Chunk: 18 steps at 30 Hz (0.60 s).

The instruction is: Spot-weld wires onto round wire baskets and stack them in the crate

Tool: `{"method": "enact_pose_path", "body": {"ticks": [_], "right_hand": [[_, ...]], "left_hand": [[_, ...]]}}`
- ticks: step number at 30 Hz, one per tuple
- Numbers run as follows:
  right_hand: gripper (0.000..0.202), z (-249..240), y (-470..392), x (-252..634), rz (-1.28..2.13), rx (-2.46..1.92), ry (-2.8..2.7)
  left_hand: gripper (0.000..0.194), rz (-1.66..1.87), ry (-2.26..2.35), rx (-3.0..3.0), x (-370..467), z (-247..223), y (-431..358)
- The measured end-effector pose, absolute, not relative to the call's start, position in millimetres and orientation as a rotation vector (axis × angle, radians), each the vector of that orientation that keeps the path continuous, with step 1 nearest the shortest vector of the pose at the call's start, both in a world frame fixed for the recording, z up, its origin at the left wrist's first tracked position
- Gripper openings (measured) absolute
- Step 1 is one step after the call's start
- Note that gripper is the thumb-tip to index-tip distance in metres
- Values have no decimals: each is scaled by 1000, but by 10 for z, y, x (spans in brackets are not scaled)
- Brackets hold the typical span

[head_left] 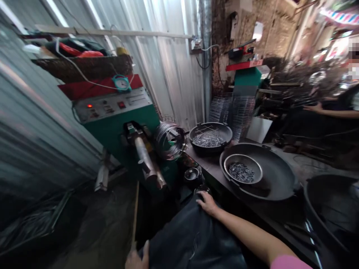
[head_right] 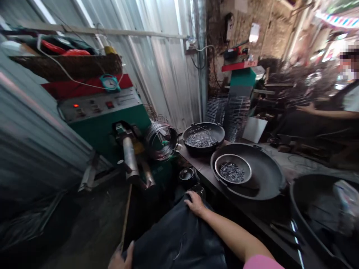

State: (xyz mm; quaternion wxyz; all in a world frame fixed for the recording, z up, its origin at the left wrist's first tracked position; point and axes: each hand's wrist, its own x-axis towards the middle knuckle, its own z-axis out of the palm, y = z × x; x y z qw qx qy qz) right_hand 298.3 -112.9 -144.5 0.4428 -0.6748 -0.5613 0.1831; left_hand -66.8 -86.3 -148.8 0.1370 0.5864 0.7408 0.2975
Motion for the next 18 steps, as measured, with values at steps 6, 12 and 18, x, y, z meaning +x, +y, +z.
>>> {"method": "enact_pose_path", "body": {"ticks": [6,12,18], "right_hand": [[35,-1526,-1045,3078,511,-1671,-1531],[50,-1576,-817,3081,584,-1699,-1571],[49,-1484,-815,3077,778,-1794,-1462]], "left_hand": [[58,662,2178,1765,-396,-1387,-942],[49,493,2124,1780,-429,-1207,-855],[47,368,2094,1787,-405,-1186,-851]]}}
